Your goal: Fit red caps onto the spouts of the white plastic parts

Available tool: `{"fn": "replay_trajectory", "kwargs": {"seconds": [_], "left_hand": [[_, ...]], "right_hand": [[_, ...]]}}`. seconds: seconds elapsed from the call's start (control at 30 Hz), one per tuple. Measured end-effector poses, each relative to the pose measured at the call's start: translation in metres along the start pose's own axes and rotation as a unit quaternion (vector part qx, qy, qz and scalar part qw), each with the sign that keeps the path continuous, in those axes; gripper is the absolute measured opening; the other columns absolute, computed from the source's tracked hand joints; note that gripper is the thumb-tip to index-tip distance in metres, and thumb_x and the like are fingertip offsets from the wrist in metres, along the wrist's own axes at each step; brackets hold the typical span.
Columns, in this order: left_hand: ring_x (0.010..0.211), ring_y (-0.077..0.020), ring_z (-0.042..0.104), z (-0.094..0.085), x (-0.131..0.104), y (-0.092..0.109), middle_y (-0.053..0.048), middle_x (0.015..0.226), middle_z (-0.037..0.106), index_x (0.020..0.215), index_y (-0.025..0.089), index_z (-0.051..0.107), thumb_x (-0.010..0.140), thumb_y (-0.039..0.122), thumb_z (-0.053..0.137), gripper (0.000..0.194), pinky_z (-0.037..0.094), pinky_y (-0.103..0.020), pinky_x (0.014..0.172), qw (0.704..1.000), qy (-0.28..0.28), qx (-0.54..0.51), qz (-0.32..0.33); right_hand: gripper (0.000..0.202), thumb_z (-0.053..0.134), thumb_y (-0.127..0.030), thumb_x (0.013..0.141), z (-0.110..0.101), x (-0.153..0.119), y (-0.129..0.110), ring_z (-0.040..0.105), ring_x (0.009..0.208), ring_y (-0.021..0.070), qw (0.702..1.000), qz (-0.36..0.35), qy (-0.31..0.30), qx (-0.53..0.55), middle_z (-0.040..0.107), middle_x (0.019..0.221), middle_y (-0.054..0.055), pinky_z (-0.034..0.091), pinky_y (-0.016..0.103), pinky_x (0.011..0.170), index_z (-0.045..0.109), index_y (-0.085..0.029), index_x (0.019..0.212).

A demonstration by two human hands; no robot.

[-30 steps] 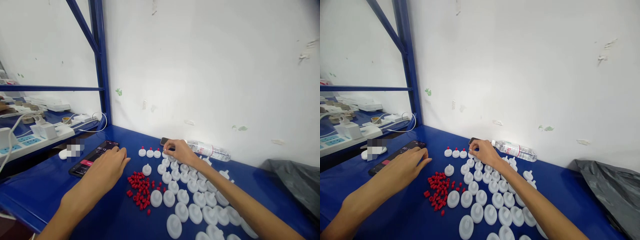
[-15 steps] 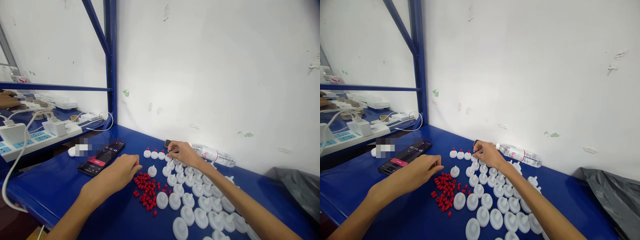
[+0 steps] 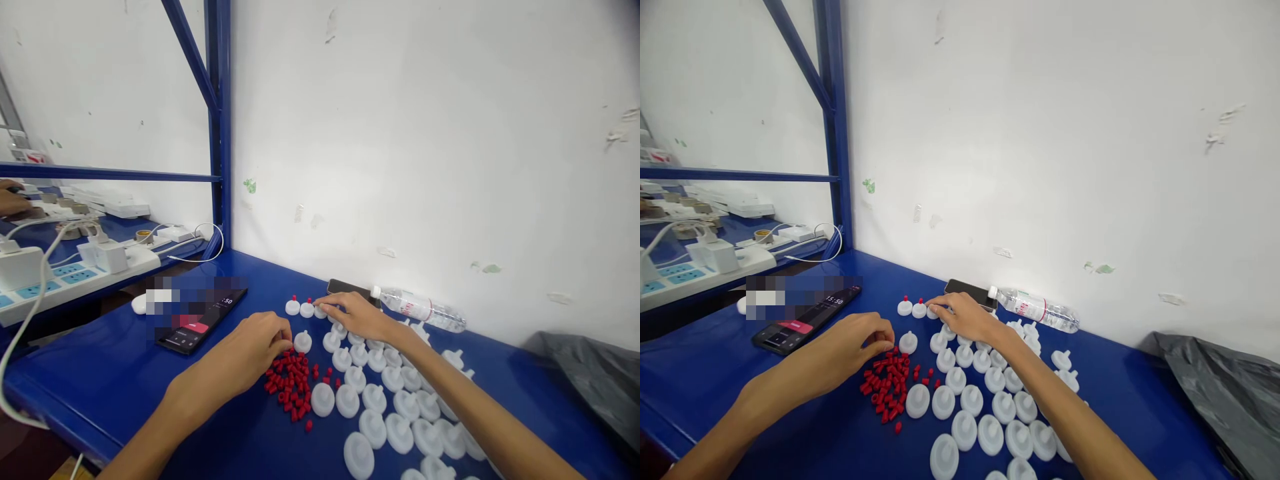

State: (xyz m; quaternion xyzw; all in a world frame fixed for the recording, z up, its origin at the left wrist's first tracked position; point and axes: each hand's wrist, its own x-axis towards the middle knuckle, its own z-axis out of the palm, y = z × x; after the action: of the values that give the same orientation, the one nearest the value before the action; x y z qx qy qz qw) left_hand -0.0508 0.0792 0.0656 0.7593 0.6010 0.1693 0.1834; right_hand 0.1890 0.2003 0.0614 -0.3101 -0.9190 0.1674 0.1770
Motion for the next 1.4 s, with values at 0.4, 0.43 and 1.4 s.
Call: {"fn": "replay_trajectory", "kwargs": {"seconds": [0.4,0.43,1.4], "left_hand": [[0.092,-0.0246,0.068,0.006,0.003,-0.014,-0.007,0.094,0.074,0.089,0.024,0.073,0.098,0.019,0.047,0.027,0.043,-0.034,0.077,0.999,0.016,0.033,0.001],[0.091,-0.0249,0.068,0.006,0.003,-0.014,-0.007,0.094,0.074,0.089,0.024,0.072,0.100,0.021,0.045,0.030,0.043,-0.034,0.077,0.999,0.024,0.033,0.004],[0.057,-0.0150,0.037,-0.004,-0.019,0.041,0.003,0.061,0.044,0.066,0.023,0.041,0.108,0.056,0.033,0.053,0.032,-0.030,0.057,0.962,0.137,-0.217,0.088]], "right_hand": [[0.029,0.036,-0.027,0.111,-0.030,-0.026,-0.037,0.071,0.098,0.0231,0.982,0.045,0.176,-0.045,0.075,0.111,0.007,0.055,0.040,0.086,0.064,-0.025,0.114],[0.026,0.036,-0.027,0.112,-0.031,-0.033,-0.045,0.071,0.097,0.0232,0.981,0.050,0.182,-0.046,0.075,0.109,0.007,0.055,0.039,0.084,0.062,-0.025,0.115],[0.031,0.062,-0.017,0.105,-0.005,-0.072,-0.099,0.073,0.114,0.0242,0.952,-0.102,0.245,-0.151,0.079,0.123,0.008,0.058,0.041,0.101,0.063,-0.019,0.136]]}}
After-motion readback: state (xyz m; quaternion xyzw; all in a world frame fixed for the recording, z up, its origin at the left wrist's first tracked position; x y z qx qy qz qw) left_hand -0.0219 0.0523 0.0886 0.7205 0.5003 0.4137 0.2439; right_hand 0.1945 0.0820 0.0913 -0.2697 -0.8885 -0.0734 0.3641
